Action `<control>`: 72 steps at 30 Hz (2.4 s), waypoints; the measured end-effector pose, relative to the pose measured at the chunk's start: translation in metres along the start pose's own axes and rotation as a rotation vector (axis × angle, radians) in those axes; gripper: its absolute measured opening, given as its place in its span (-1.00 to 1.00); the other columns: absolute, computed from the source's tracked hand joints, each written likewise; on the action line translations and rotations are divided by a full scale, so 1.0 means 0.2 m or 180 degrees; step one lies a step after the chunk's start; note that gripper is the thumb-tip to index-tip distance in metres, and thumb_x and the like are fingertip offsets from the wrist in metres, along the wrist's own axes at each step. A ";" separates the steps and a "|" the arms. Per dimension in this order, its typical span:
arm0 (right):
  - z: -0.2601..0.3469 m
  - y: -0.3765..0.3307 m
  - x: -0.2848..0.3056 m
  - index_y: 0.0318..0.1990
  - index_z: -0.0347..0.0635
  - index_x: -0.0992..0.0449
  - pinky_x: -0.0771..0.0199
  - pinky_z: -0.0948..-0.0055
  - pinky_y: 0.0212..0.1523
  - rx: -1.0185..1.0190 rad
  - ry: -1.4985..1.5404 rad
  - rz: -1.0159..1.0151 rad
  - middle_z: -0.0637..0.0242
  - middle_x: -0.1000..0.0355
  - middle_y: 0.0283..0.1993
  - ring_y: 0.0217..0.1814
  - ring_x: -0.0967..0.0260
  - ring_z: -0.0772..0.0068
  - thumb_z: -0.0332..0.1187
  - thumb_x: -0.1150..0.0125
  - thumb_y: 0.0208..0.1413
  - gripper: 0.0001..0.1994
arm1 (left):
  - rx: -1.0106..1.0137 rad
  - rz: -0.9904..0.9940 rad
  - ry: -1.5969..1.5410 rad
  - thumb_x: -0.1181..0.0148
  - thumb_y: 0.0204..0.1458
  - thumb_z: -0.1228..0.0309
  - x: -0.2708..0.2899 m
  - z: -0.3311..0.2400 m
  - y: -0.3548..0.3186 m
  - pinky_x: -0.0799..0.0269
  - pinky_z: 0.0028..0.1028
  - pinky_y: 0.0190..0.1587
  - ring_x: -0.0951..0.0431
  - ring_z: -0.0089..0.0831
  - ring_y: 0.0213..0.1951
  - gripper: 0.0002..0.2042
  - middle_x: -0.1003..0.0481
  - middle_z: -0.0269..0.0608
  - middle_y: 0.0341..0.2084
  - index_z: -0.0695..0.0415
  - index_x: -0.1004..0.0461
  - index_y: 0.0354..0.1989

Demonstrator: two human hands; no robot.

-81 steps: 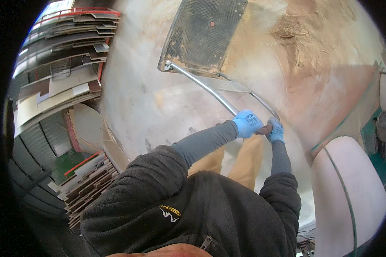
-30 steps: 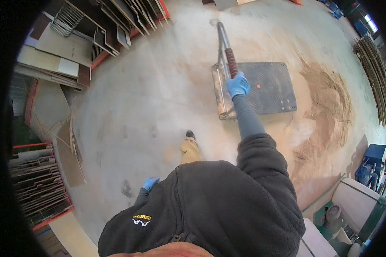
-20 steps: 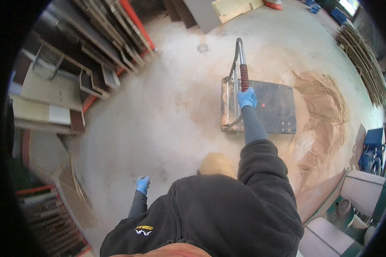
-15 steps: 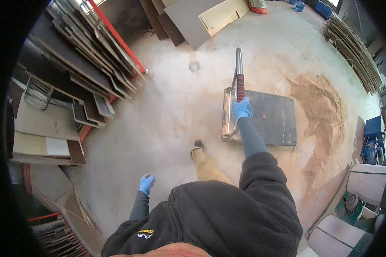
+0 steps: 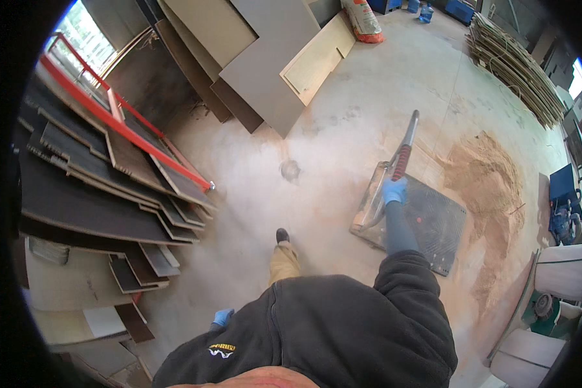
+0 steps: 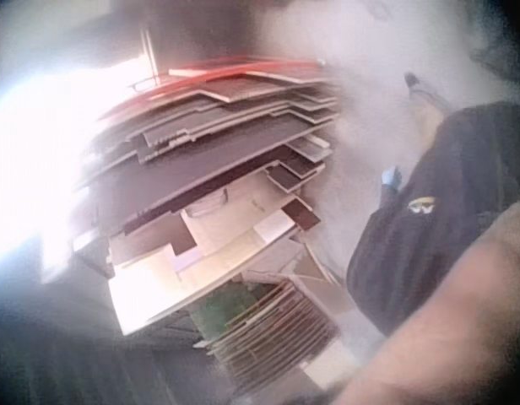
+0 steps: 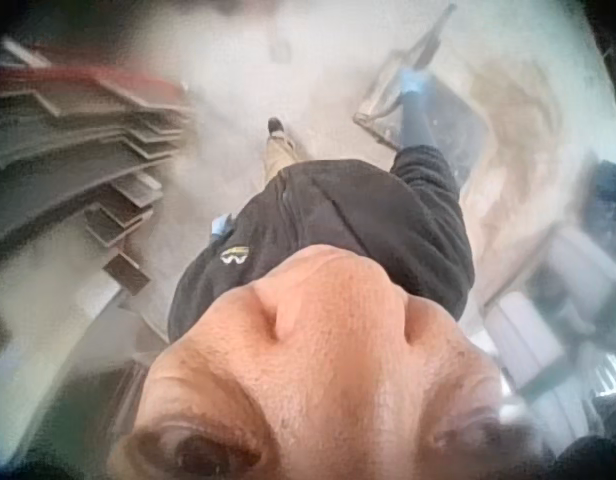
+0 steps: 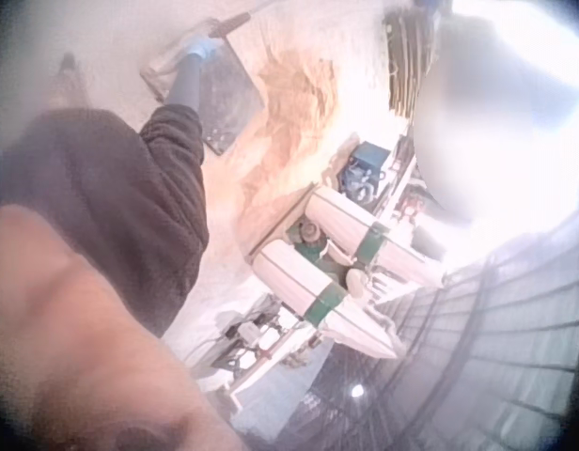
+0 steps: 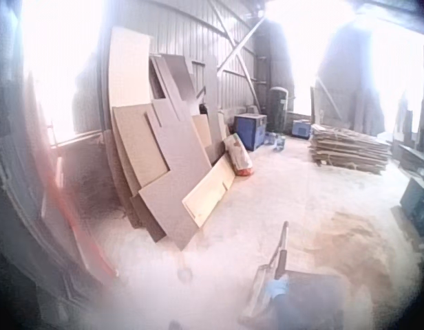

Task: The person uses a shovel to scoop sawdust from the floor and transfer it into a large sack held by another person. After filling the sack, the person walks through the workshop and uses a hand truck to move the sack to a different location.

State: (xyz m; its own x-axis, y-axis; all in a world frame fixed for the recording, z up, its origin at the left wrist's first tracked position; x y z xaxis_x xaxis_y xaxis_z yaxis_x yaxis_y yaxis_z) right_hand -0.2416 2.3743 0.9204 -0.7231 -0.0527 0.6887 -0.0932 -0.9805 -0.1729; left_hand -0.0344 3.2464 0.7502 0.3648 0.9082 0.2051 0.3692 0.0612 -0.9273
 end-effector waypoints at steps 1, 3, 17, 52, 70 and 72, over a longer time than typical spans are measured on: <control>0.05 0.12 -0.05 -0.16 -0.26 -0.43 -0.49 0.16 -0.19 -0.0084 -0.0005 -0.0036 -0.04 -0.53 -0.29 -0.20 -0.55 0.03 -0.16 -0.25 -0.10 -0.59 | 0.0115 -0.0011 0.0048 -0.20 0.02 0.32 0.01 -0.17 0.10 -0.43 -0.26 -0.48 -0.57 -0.25 -0.48 -0.76 -0.55 -0.18 -0.44 0.08 -0.46 -0.15; 0.20 0.30 -0.13 -0.17 -0.27 -0.43 -0.50 0.18 -0.22 -0.0388 -0.0051 -0.0233 -0.02 -0.53 -0.31 -0.25 -0.56 0.05 -0.15 -0.25 -0.10 -0.59 | 0.0055 -0.0023 0.0229 -0.20 -0.01 0.33 -0.04 -0.63 0.29 -0.42 -0.24 -0.50 -0.57 -0.24 -0.50 -0.83 -0.55 -0.17 -0.48 0.06 -0.49 -0.25; 0.99 1.56 -0.51 -0.27 -0.32 -0.40 -0.45 0.23 -0.35 -0.0670 -0.0175 -0.1398 0.10 -0.47 -0.42 -0.42 -0.47 0.19 -0.22 -0.27 -0.13 -0.64 | -0.2844 0.1319 0.1872 -0.17 0.07 0.26 -2.76 -4.68 0.65 -0.35 -0.53 -0.44 -0.51 -0.53 -0.42 -0.82 -0.51 -0.39 -0.46 0.04 -0.55 -0.24; 2.90 6.70 -0.89 -0.16 -0.52 -0.29 -0.52 0.33 -0.59 -0.1992 0.1608 -0.2401 0.13 -0.42 -0.50 -0.56 -0.49 0.28 -0.37 -0.25 -0.01 -0.61 | -0.2841 0.2129 0.3639 -0.21 0.02 0.24 -9.05 -9.10 0.37 -0.47 -0.43 -0.14 -0.57 -0.40 -0.23 -0.65 -0.60 -0.15 -0.28 0.25 -0.56 -0.12; 3.74 9.86 -0.82 -0.13 -0.44 -0.30 -0.60 0.36 -0.58 -0.2107 0.2136 -0.2863 0.16 -0.42 -0.47 -0.63 -0.42 0.31 -0.51 -0.20 -0.01 -0.69 | -0.3040 0.2538 0.3986 -0.15 0.04 0.26 -12.01 -11.02 0.14 -0.30 -0.51 -0.55 -0.40 -0.57 -0.58 -0.79 -0.47 -0.33 -0.58 0.15 -0.56 -0.35; 3.87 10.19 -0.79 -0.11 -0.48 -0.29 -0.59 0.35 -0.59 -0.2302 0.2002 -0.2924 0.13 -0.43 -0.46 -0.59 -0.46 0.29 -0.48 -0.22 -0.01 -0.65 | -0.3193 0.2846 0.3673 -0.19 0.06 0.25 -12.57 -11.21 -0.14 -0.36 -0.57 -0.44 -0.47 -0.59 -0.46 -0.68 -0.54 -0.33 -0.43 0.22 -0.56 -0.12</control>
State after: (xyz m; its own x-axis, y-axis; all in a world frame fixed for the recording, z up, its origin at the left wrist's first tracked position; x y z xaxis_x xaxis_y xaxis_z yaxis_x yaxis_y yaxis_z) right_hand 0.2134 0.2381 1.0041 -0.3751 0.8589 0.3487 -0.9144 -0.2812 -0.2911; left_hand 0.9552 0.0333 0.9628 0.9257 -0.2346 0.2967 -0.0901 -0.8986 -0.4294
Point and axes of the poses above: each hand's wrist, its own y-axis towards the middle knuckle, its own x-axis out of the back of the hand, z = x × y, the point moved 8 cm from there along y, towards the middle knuckle
